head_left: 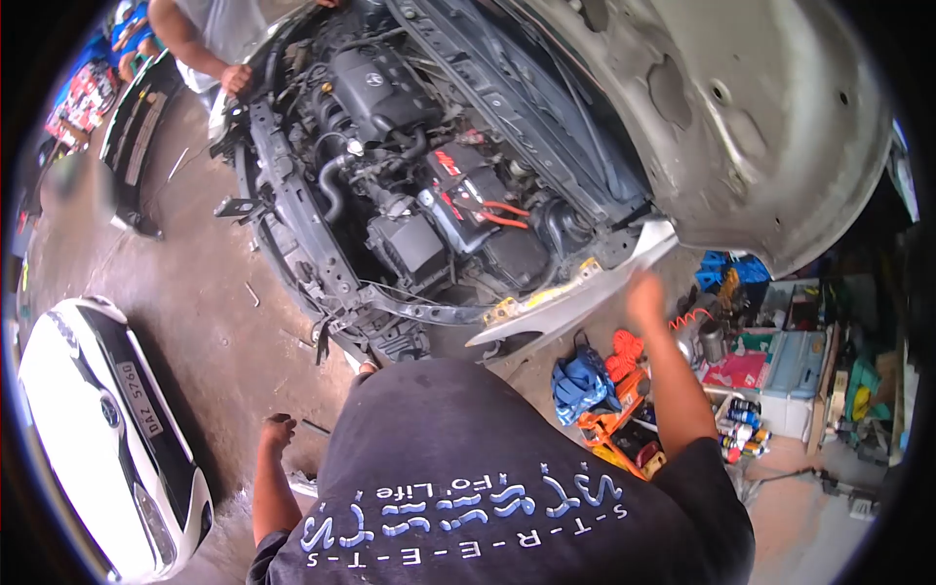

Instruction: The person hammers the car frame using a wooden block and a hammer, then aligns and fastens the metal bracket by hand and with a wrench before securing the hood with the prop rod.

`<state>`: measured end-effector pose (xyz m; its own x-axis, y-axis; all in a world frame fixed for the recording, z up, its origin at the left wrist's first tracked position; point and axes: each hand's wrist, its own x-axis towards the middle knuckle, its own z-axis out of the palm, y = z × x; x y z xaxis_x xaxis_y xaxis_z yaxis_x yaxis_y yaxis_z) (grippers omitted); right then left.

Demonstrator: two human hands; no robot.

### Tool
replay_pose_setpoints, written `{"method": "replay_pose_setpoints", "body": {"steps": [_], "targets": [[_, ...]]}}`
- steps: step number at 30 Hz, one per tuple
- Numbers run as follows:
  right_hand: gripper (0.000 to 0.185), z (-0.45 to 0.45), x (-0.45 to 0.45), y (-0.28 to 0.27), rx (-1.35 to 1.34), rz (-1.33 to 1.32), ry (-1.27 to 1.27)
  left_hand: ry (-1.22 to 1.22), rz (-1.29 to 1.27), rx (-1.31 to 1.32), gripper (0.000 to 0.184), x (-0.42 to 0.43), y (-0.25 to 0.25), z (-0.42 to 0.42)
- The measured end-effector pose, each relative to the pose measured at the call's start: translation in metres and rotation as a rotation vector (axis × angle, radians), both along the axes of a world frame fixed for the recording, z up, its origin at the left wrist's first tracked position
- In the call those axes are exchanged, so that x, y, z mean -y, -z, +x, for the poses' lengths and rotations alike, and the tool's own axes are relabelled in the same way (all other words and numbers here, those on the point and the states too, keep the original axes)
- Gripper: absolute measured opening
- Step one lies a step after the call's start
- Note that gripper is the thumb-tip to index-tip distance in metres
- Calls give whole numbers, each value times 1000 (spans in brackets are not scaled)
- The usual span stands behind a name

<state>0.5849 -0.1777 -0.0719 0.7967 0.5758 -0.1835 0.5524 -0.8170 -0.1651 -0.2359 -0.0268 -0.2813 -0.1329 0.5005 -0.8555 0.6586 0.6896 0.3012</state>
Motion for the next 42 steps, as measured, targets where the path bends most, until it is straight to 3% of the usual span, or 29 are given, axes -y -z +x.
{"method": "replay_pose_setpoints", "body": {"steps": [1, 2, 5, 6, 7, 10, 13, 16, 19, 22, 30, 34, 37, 39, 42], "targets": [[33, 13, -17, -32, 233, 213, -86, 11, -7, -14, 40, -5, 4, -1], [33, 12, -28, -51, 195, 373, -173, 37, -2, -4, 40, -12, 6, 1], [29, -4, -21, -31, -186, 35, -557, 28, 37, -17, 41, -35, -5, 11], [26, -30, -30, -31, -374, -228, -552, 30, 28, -17, 41, -39, -1, 16], [26, -54, -33, -17, -390, -373, -551, 28, 66, 25, 42, -41, 3, 17], [29, -113, -43, 22, -374, -472, -656, 9, 97, 71, 42, -36, -4, 22], [30, -154, -76, 26, -336, -485, -524, 7, 99, 85, 43, -27, -13, 36], [27, -163, -96, 41, -219, -494, -675, 6, 71, 72, 43, -11, -10, 32], [21, -161, -109, 65, 81, -408, -975, -19, 31, 56, 42, 7, -7, 13], [22, -164, -118, 84, 86, -457, -1166, -52, -23, 22, 42, 23, -5, -3], [22, -199, -126, 87, 373, -606, -1382, -160, -51, 27, 43, 41, 27, -40], [23, -176, -129, 102, 220, -515, -1324, -164, -29, 114, 41, 33, 17, -22], [27, -166, -127, 98, -39, -475, -986, -100, -5, 68, 39, 17, 9, -9], [29, -156, -108, 87, -91, -445, -852, -166, -3, 213, 39, 6, 13, -12], [33, -160, -77, 106, -179, -315, -637, 2, 41, 128, 40, -7, -10, 0]]}}
